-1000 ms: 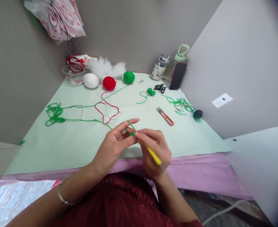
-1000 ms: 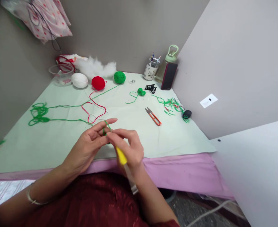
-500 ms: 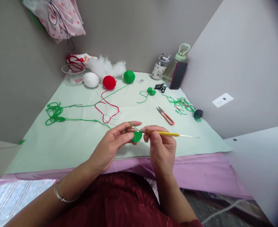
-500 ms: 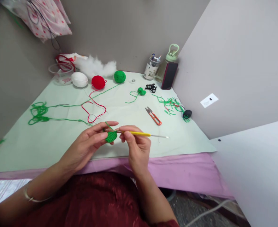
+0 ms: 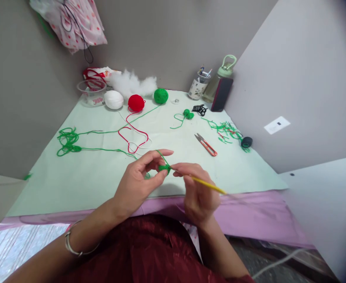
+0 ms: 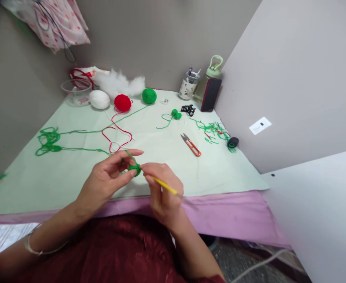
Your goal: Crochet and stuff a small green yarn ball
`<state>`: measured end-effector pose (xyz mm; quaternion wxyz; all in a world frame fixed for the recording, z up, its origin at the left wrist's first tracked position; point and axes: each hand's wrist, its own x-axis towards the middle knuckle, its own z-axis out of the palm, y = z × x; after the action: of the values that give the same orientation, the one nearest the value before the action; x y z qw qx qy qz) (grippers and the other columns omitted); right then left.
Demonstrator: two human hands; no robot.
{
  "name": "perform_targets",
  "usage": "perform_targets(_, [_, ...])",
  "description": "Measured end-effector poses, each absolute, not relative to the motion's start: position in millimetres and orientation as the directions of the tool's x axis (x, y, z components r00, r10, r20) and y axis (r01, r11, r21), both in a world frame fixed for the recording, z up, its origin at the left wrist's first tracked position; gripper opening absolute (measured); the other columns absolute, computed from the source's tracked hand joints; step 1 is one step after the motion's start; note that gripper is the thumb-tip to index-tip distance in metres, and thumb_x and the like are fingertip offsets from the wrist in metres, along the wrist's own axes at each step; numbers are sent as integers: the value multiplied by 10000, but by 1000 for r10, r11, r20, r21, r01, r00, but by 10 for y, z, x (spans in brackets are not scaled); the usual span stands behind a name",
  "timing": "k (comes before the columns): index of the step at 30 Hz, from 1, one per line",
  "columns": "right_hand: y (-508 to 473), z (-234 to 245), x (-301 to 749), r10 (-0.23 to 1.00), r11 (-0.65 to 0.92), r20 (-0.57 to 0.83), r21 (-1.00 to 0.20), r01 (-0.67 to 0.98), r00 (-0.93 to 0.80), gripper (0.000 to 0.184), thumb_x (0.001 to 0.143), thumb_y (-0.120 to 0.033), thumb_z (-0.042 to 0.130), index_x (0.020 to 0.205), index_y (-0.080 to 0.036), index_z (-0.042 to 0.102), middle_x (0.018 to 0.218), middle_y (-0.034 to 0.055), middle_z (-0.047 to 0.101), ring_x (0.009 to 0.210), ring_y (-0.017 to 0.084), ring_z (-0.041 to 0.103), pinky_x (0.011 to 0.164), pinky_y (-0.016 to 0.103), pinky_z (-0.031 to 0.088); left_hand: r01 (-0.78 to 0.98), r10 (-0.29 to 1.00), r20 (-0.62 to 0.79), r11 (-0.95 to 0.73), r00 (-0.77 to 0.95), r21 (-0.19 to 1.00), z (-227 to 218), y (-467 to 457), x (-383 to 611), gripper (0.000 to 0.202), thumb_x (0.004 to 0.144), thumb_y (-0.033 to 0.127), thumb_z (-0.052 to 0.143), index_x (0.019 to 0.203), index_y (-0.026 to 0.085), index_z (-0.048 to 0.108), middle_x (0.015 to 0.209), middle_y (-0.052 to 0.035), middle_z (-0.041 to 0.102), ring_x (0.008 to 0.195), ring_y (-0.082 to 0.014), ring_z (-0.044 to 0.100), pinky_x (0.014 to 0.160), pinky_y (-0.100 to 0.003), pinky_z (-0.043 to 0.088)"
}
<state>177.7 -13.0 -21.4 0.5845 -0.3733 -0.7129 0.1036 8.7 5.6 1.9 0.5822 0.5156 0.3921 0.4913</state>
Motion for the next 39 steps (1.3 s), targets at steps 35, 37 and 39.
perform_targets(35, [-33, -223, 1742, 872, 477, 465, -877, -56, 156, 142, 995, -270, 661, 1001, -276, 803, 933, 22, 780, 729, 136, 636, 686, 305, 519, -336, 920, -67, 208, 385, 919, -73, 76, 108, 366, 896, 316, 797, 1259, 332, 756, 930, 19, 669, 809, -85, 611, 751, -197, 480])
perform_targets(37, [-27, -223, 1749, 898, 430, 403, -891, -149, 178, 142, 1000, -303, 653, 982, -266, 789, 905, 19, 773, 696, 129, 625, 654, 292, 506, -321, 919, -53, 190, 392, 928, -82, 75, 90, 338, 912, 326, 777, 1250, 324, 766, 988, 5, 674, 947, -112, 608, 873, -216, 479])
perform_targets(39, [-14, -214, 1758, 920, 386, 352, -889, -245, 173, 155, 1002, -335, 650, 948, -250, 768, 886, 20, 769, 673, 123, 619, 634, 281, 501, -312, 919, -44, 178, 392, 933, -77, 83, 73, 333, 899, 318, 788, 1233, 322, 773, 994, 5, 658, 979, -120, 589, 917, -227, 467])
